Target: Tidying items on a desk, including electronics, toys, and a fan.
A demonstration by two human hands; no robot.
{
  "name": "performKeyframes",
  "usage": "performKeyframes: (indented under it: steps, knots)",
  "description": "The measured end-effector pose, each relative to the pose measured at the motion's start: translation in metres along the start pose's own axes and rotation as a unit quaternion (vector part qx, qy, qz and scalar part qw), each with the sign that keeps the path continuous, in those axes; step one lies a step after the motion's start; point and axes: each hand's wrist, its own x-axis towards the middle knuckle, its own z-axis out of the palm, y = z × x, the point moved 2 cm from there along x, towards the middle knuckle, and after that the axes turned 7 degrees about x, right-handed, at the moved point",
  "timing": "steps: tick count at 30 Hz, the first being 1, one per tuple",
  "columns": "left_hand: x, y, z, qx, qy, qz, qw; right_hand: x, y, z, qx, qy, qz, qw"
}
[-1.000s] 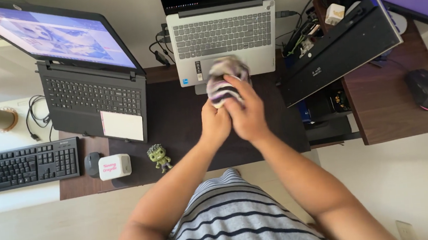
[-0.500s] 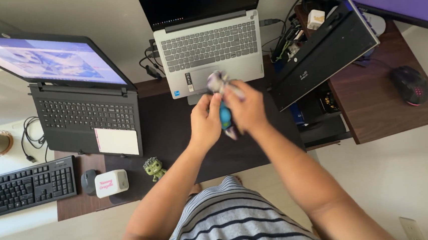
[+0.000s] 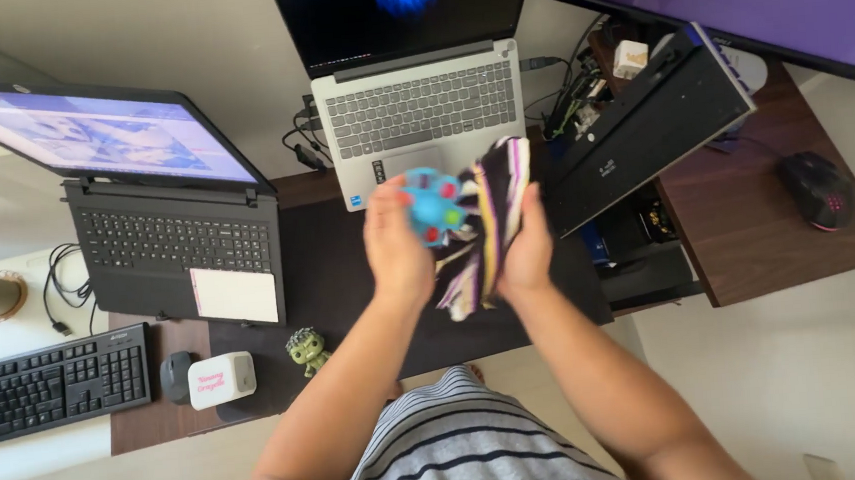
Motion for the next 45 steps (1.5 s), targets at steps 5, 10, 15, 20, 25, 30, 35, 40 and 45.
performKeyframes:
  steps: [5, 10, 15, 20, 25, 30, 35, 40, 45]
  knots:
    - [0.002, -0.029, -0.026, 0.271, -0.077, 0.014, 0.959, 0.027, 0.014, -0.046, -0.379, 0.011, -0.126, 0.916]
    - [0.009, -0.027, -0.042, 0.307, -0.150, -0.078, 0.937, 0.019, 0.009, -0.043, -0.511, -0.001, -0.235, 0.827]
    - [0.004, -0.020, -0.038, 0.049, -0.060, -0.074, 0.994, 0.000, 0.044, -0.035, -0.042, 0.007, 0.001, 0.999]
    - [0.006, -0.020, -0.056, 0.187, -0.096, -0.067, 0.975, 0.013, 0.041, -0.029, -0.081, 0.010, -0.060, 0.995]
    - [0.001, -0.016, -0.057, 0.114, -0.034, -0.060, 0.991, 0.006, 0.084, -0.067, -0.118, 0.024, 0.025, 0.992]
    - [-0.005, -0.030, -0.093, 0.124, 0.002, -0.128, 0.984, 0.002, 0.069, -0.052, -0.367, -0.073, -0.046, 0.926]
    - [0.015, -0.027, -0.157, 0.168, 0.058, -0.108, 0.978, -0.003, 0.054, -0.092, -0.739, -0.036, 0.019, 0.672]
    - [0.022, -0.018, -0.210, 0.223, 0.116, -0.229, 0.941, -0.009, 0.037, -0.125, -0.857, -0.014, 0.015, 0.515]
    - [0.031, -0.059, -0.239, 0.300, 0.069, -0.309, 0.900, -0.003, 0.056, -0.144, -0.827, -0.168, -0.191, 0.501]
